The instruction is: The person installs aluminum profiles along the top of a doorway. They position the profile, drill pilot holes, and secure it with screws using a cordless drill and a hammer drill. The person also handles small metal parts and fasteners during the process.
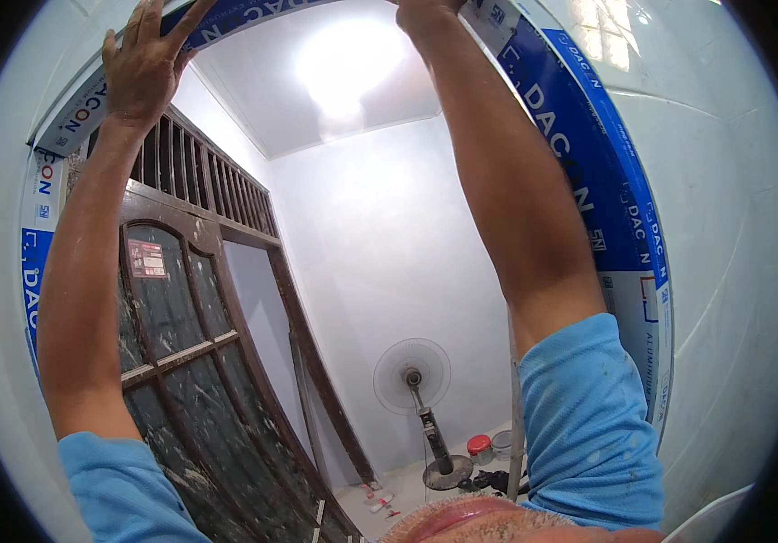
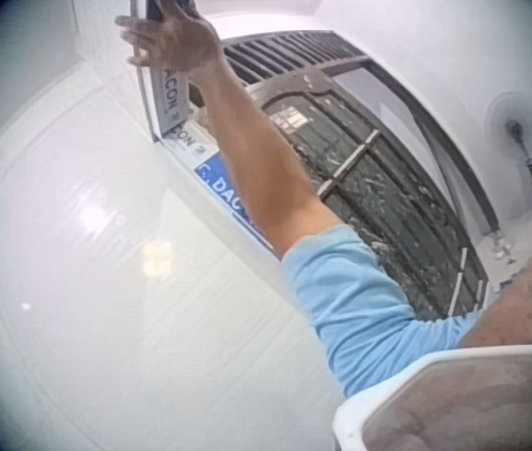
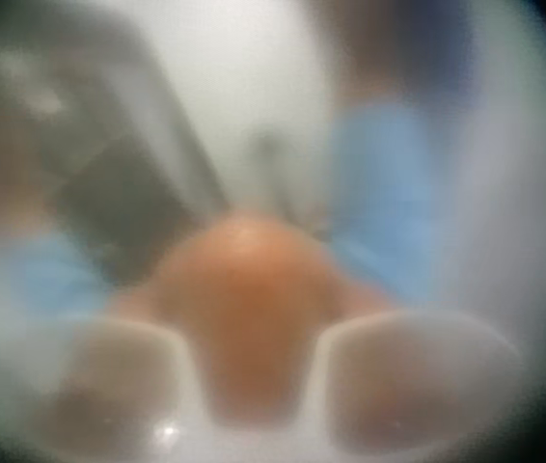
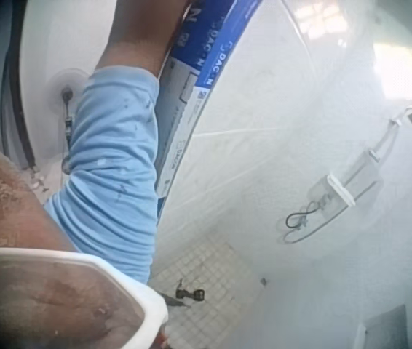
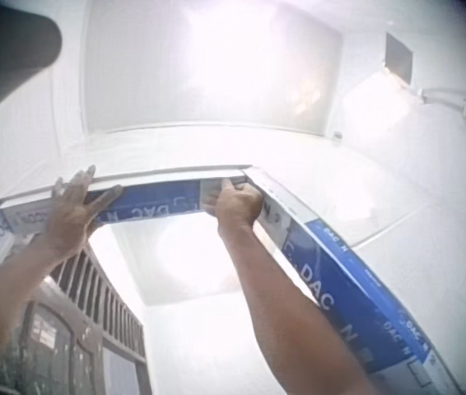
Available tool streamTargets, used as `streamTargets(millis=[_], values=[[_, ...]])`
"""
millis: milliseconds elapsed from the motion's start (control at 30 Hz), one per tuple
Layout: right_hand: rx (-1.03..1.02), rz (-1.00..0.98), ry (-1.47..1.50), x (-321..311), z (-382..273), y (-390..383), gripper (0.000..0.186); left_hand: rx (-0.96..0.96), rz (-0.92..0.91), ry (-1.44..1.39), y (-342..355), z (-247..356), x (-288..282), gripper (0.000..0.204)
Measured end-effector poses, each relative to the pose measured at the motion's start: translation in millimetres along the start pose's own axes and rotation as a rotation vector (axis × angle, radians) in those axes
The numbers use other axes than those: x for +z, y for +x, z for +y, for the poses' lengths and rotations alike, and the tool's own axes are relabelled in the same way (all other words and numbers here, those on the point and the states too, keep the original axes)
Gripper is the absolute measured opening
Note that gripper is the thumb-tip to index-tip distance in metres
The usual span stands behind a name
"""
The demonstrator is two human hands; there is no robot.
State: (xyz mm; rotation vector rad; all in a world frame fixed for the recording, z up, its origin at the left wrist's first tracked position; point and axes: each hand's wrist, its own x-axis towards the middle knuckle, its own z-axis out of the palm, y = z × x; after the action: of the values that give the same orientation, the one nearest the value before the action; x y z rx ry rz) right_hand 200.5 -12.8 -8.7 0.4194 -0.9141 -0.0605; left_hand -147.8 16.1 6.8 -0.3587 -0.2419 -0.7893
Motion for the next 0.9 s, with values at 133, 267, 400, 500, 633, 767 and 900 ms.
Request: streamTargets(millis=[133,267,400,500,633,767,900], values=[[-0.110,-0.022,-0.366,-8,-18,-31,0.022,-0.145,-0.197,-0.138,7,11,-44,0.084],[-0.993,0.265,-1.018,-23,22,7,0.026,-0.199,-0.135,-0.199,15,17,-45,0.084],[-0.854,0.260,-1.197,-4,42,14,0.022,-0.203,-0.148,-0.234,7,7,-46,0.084],[-0.697,0.021,-1.672,-13,49,44,0.017,-0.148,-0.182,-0.212,13,-1,-46,0.085],[-0.660,-0.169,-1.810,-35,70,66,0.020,-0.137,-0.110,-0.173,2,14,-16,0.079],[-0.637,0.043,-1.328,-28,14,43,0.040,-0.222,-0.126,-0.211,-3,13,-10,0.073],[-0.458,0.094,-1.162,-32,31,45,0.051,-0.169,-0.095,-0.216,9,5,-14,0.066]])
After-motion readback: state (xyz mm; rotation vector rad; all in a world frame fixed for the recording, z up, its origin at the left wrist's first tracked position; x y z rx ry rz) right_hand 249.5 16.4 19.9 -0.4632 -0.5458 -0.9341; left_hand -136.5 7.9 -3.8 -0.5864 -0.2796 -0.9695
